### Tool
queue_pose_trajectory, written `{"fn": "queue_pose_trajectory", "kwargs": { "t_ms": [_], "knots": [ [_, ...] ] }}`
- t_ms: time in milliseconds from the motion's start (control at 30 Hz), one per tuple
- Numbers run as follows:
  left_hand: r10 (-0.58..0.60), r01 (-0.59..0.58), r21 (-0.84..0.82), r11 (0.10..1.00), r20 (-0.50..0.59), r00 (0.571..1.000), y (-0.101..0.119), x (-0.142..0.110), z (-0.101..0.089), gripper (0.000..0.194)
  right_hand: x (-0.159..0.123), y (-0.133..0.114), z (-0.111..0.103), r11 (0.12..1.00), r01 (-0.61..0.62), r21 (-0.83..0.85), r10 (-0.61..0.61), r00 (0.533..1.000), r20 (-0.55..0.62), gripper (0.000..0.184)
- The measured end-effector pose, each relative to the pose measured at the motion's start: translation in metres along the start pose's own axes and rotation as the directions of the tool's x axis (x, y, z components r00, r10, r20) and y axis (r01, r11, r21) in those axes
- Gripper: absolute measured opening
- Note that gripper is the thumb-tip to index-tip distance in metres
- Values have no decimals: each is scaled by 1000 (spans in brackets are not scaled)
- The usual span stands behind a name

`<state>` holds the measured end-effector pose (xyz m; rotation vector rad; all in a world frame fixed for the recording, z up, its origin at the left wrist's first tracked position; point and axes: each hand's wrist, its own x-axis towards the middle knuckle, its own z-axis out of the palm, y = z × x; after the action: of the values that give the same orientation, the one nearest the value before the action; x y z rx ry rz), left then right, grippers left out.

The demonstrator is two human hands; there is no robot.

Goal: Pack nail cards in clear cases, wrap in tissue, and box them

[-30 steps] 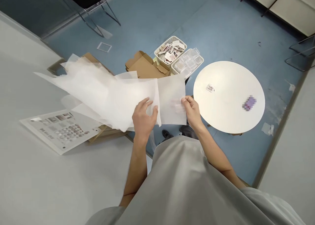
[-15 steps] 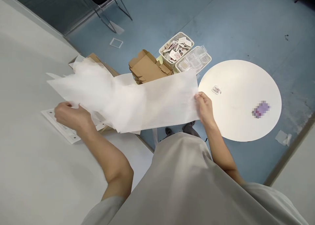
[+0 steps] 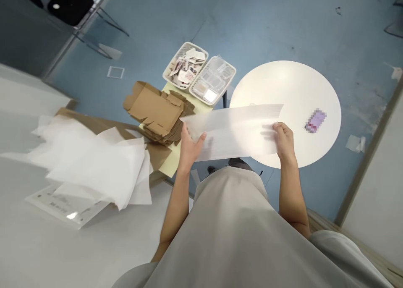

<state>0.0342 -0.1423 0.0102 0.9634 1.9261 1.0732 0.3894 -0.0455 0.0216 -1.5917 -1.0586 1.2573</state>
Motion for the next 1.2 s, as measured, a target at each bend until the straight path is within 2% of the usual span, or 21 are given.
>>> {"fn": "queue_pose_trajectory", "kwargs": {
  "t_ms": [67, 133, 233, 300, 367, 433, 567, 700, 800, 867, 933, 1033, 1200],
  "knots": [
    [-217, 219, -25, 975, 60, 974, -19, 27, 53, 96, 16, 20, -24, 998, -30, -51, 28, 998, -48, 39],
    [-279, 281, -11, 960, 68, 958, -33, 50, 103, 85, 32, 46, -46, 993, -51, -106, 39, 993, -112, 36],
    [-267, 274, -39, 961, 125, 955, -46, 77, 170, 49, 54, 91, -78, 976, -111, -189, 70, 976, -207, 30],
    [-254, 268, -68, 961, 169, 952, -53, 91, 209, 32, 64, 122, -97, 958, -174, -226, 114, 960, -255, 29],
    [-233, 248, -66, 966, 179, 956, -60, 103, 240, 30, 70, 152, -115, 940, -232, -249, 148, 937, -315, 27],
    [-225, 231, -15, 973, 161, 961, -66, 114, 263, 31, 72, 179, -129, 916, -294, -272, 181, 910, -374, 25],
    [-203, 178, 144, 973, 187, 961, -68, 132, 287, 19, 71, 219, -146, 874, -401, -275, 272, 872, -406, 25],
    [-146, 56, 298, 953, 289, 946, -68, 146, 299, 23, 68, 242, -146, 854, -456, -251, 337, 852, -399, 30],
    [-211, 43, 413, 910, 373, 904, -74, 153, 308, 29, 67, 248, -140, 835, -482, -266, 336, 829, -448, 33],
    [-284, 55, 477, 877, 424, 860, -80, 154, 315, 25, 67, 251, -136, 824, -500, -267, 331, 807, -490, 35],
    [-330, 58, 527, 848, 438, 836, -85, 152, 321, 23, 66, 253, -133, 811, -521, -267, 327, 782, -531, 35],
    [-321, 50, 547, 836, 413, 852, -90, 147, 327, 27, 62, 257, -132, 793, -546, -271, 321, 752, -576, 33],
    [-281, 12, 560, 829, 398, 873, -85, 147, 331, 36, 57, 262, -134, 769, -566, -297, 312, 738, -598, 32]
  ]
}}
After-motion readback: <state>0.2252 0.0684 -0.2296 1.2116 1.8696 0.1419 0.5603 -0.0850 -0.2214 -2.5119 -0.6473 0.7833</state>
